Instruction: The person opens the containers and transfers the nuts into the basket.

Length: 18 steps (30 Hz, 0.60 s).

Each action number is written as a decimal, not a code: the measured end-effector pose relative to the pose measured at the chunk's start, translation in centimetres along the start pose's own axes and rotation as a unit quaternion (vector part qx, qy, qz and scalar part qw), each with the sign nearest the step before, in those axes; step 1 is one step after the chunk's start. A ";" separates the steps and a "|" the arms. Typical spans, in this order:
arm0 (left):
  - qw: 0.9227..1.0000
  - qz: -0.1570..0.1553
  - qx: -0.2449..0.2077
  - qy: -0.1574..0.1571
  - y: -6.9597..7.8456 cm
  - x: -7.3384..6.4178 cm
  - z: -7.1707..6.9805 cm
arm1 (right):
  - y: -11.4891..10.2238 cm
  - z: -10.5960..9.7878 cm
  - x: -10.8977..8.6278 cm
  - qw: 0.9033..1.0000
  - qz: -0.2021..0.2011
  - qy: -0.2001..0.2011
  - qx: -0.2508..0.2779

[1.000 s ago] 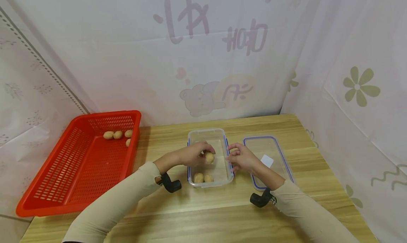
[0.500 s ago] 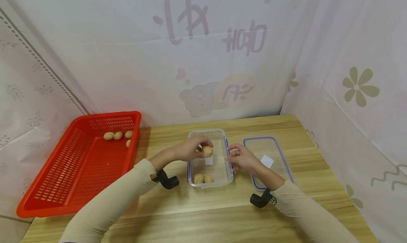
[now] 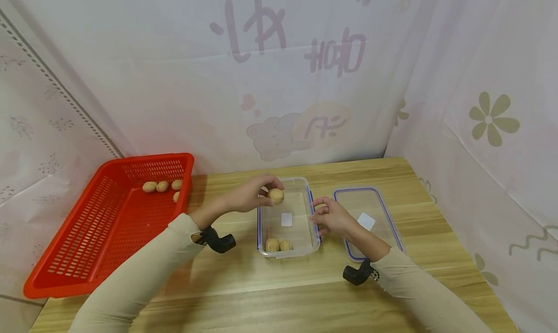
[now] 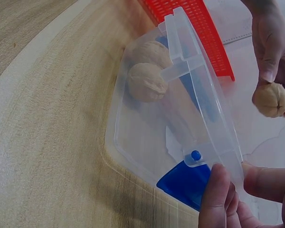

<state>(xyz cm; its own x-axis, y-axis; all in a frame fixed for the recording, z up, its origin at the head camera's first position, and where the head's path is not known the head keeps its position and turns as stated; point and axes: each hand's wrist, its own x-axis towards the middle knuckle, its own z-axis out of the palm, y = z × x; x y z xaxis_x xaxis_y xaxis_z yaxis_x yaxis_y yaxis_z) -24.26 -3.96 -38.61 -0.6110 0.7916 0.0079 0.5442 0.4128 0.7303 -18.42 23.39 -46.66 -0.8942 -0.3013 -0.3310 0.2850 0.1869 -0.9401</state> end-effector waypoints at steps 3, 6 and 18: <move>1.000 -0.002 -0.001 0.011 -0.1 -0.4 -0.6 | 0.0 0.0 0.0 1.000 0.000 0.000 -0.001; 1.000 -0.006 -0.004 0.023 -0.1 -0.9 -1.4 | -0.1 0.0 -0.1 1.000 0.000 0.000 -0.002; 0.998 -0.006 -0.005 0.067 -0.2 -3.1 -4.1 | -0.2 0.2 -0.2 1.000 0.003 0.008 -0.008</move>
<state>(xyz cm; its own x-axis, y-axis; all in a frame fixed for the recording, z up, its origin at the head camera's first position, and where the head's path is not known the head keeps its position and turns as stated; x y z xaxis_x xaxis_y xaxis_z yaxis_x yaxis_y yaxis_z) -24.79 -8.30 -36.00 -0.6896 0.7187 0.0891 0.5302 0.4172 0.7381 -18.26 23.26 -46.38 -0.8981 -0.2854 -0.3346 0.2842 0.2040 -0.9368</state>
